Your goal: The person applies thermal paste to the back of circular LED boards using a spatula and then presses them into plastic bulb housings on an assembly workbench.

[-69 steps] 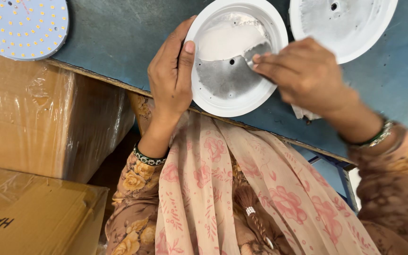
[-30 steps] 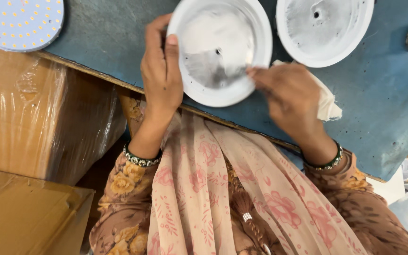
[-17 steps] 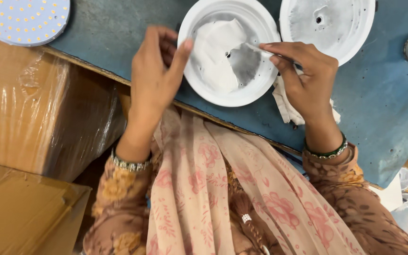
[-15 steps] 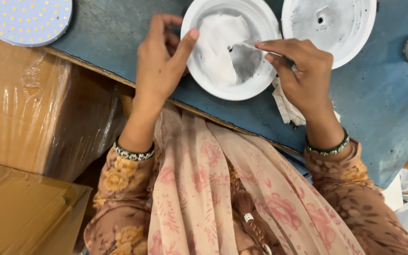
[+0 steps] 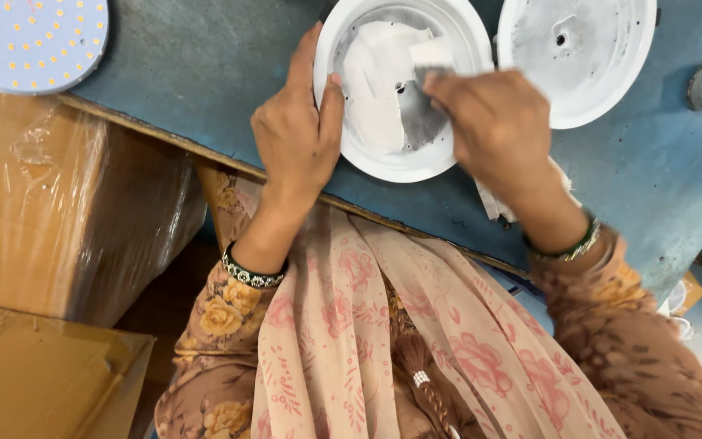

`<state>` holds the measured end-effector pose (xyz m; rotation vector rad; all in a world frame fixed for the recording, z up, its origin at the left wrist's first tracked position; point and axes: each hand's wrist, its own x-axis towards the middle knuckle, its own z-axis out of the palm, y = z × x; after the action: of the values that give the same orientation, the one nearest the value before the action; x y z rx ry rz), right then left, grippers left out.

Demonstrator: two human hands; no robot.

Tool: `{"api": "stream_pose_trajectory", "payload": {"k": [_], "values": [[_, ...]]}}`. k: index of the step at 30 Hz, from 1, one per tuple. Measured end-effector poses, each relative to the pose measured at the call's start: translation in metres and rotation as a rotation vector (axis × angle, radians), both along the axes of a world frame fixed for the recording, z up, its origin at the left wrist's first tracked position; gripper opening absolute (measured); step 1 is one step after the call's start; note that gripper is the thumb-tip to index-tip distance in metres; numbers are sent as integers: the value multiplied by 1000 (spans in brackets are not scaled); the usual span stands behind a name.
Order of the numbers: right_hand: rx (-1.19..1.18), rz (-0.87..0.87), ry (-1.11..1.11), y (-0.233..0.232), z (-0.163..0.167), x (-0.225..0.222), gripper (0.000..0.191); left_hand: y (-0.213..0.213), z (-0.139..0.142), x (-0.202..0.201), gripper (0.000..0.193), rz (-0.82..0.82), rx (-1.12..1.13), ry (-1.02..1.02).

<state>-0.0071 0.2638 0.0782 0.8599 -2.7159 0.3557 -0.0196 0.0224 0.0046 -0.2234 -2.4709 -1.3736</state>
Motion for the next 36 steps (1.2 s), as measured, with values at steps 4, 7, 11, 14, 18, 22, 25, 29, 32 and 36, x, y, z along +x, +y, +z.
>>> {"api": "stream_pose_trajectory", "payload": {"k": [4,7,11,14,18,22,25,29,32,36], "values": [[-47,-100,-67,-33,5,36,23,-3,-2,1,42,-12,-8,-11],[-77,-92,-74,-56,23,49,25,-5,-1,1,43,-12,-18,-48],[-76,-36,-105,-52,49,33,22,-5,-1,0,43,-9,-48,30],[-13,176,-109,-34,54,4,29,-5,-4,1,45,1,-77,34],[-24,530,-113,-21,45,-34,13,-3,-7,2,45,-14,-78,73],[127,704,-87,-24,43,-56,24,-1,-8,-2,39,-27,-120,104],[214,769,-165,-24,50,-63,26,2,-7,-6,41,-42,-153,83],[275,837,-266,-8,56,-66,25,7,-4,-7,44,-48,-226,52],[316,842,-315,14,57,-62,27,8,-4,-8,44,-50,-238,52],[369,809,-347,43,61,-56,32,9,-5,-9,45,-61,-241,49]]}}
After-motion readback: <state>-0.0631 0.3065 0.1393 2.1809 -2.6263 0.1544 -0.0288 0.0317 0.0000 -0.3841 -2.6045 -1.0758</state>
